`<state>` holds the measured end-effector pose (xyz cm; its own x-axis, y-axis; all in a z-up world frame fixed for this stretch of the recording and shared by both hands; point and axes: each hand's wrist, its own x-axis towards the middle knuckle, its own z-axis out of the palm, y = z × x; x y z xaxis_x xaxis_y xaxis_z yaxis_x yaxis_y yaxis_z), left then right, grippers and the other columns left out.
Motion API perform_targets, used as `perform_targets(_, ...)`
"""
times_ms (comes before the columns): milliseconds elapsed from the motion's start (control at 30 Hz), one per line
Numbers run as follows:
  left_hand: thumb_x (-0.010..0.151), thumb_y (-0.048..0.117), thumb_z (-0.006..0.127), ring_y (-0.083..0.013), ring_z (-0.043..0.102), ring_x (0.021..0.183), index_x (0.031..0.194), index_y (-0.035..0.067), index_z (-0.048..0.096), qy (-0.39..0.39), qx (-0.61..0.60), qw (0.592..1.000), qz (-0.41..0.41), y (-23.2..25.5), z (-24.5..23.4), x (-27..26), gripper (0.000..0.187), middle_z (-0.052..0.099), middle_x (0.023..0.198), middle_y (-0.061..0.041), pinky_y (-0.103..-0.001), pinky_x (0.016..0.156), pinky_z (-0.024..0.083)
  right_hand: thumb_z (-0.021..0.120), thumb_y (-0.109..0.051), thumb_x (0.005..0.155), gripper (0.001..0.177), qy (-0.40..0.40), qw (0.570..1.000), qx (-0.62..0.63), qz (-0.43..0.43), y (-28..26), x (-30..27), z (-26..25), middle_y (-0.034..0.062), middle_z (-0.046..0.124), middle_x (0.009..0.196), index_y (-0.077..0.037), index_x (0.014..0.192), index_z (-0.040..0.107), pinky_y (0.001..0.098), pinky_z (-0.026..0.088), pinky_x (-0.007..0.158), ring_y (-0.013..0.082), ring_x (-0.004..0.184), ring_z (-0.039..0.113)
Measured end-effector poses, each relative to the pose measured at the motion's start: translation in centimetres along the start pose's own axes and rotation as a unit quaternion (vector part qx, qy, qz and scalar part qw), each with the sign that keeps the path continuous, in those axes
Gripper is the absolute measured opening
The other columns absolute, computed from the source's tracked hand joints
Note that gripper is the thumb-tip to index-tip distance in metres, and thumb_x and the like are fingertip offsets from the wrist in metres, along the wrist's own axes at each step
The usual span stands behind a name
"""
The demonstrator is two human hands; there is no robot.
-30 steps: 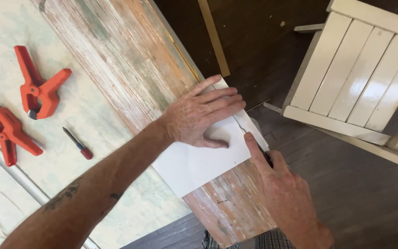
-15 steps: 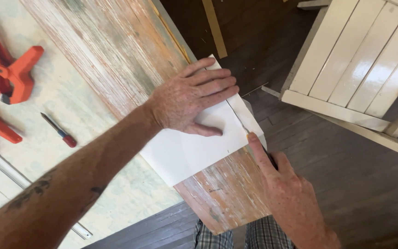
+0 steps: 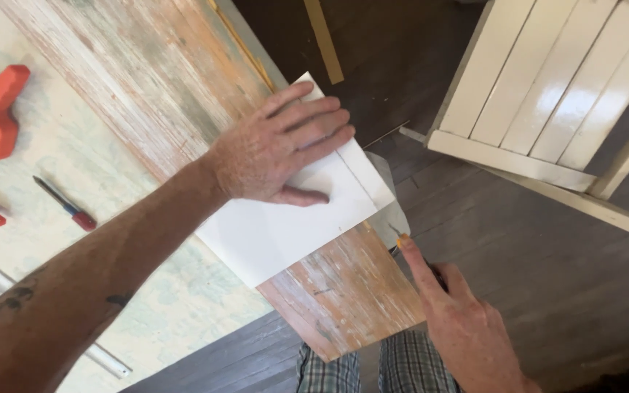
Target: Cutting a white board using a utility knife and a straight edge guide on a workbench.
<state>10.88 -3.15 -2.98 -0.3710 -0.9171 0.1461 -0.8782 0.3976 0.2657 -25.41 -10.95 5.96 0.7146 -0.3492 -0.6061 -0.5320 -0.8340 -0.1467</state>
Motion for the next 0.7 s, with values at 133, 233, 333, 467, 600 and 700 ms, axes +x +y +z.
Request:
perform_targets(133, 0.097, 0.038, 0.069, -0.0270, 0.055, 0.137, 0.152, 0.009, 0.052, 0.011, -0.022, 0.997, 0.071, 1.4, -0.3, 1.5, 0.065, 0.062, 0.147, -0.009, -0.056, 0.127, 0.020, 0.057, -0.008, 0.090, 0.084, -0.016, 0.999, 0.040, -0.011, -0.1, 0.3, -0.4, -0.0013, 0.058, 0.106, -0.034, 0.164, 0.024, 0.0334, 0.062, 0.045, 0.0184, 0.048, 0.062)
perform_targets(233, 0.092, 0.063, 0.064, -0.0322, 0.055, 0.135, 0.150, 0.002, 0.051, 0.031, -0.065, 0.997, 0.036, 2.5, -0.4, 1.8, 0.086, 0.062, 0.142, -0.019, -0.062, 0.123, 0.023, 0.060, -0.002, 0.086, 0.086, 0.066, 0.997, -0.013, -0.032, -0.3, 0.1, -0.3, -0.0035, 0.058, 0.103, -0.031, 0.162, 0.031, 0.0288, 0.060, 0.043, 0.0124, 0.046, 0.056)
perform_targets(333, 0.079, 0.080, 0.080, -0.0347, 0.054, 0.139, 0.150, 0.004, 0.051, 0.029, -0.075, 0.996, 0.035, 2.5, -0.6, 2.0, 0.108, 0.061, 0.146, -0.017, -0.064, 0.123, 0.021, 0.058, 0.000, 0.086, 0.086, 0.076, 0.995, -0.050, -0.046, -0.2, 0.2, -1.4, -0.0032, 0.059, 0.098, -0.031, 0.163, 0.032, 0.0266, 0.054, 0.040, 0.0114, 0.042, 0.051)
perform_targets(467, 0.083, 0.085, 0.071, -0.0308, 0.056, 0.137, 0.150, 0.006, 0.054, 0.018, -0.048, 0.998, 0.037, 2.5, 0.0, 1.9, 0.106, 0.063, 0.142, -0.013, -0.062, 0.124, 0.020, 0.059, 0.000, 0.090, 0.083, 0.083, 0.993, -0.069, -0.057, 0.2, 0.0, -1.0, -0.0043, 0.057, 0.092, -0.029, 0.163, 0.033, 0.0251, 0.049, 0.036, 0.0098, 0.041, 0.044)
perform_targets(600, 0.087, 0.085, 0.065, -0.0303, 0.057, 0.135, 0.148, 0.004, 0.057, 0.032, -0.050, 0.998, 0.038, 2.0, -0.4, 2.0, 0.101, 0.065, 0.140, -0.014, -0.060, 0.124, 0.021, 0.056, 0.000, 0.089, 0.085, 0.048, 0.996, -0.042, -0.057, 0.6, -0.3, -0.6, -0.0030, 0.057, 0.094, -0.029, 0.164, 0.027, 0.0239, 0.054, 0.039, 0.0096, 0.041, 0.046)
perform_targets(700, 0.088, 0.083, 0.065, -0.0299, 0.057, 0.134, 0.147, 0.003, 0.057, 0.040, -0.054, 0.997, 0.045, 1.7, -0.3, 2.1, 0.099, 0.066, 0.138, -0.014, -0.060, 0.123, 0.022, 0.056, -0.008, 0.093, 0.083, -0.005, 0.999, -0.004, -0.034, 1.3, -0.6, -0.3, -0.0032, 0.055, 0.092, -0.031, 0.165, 0.022, 0.0283, 0.059, 0.042, 0.0131, 0.042, 0.049)
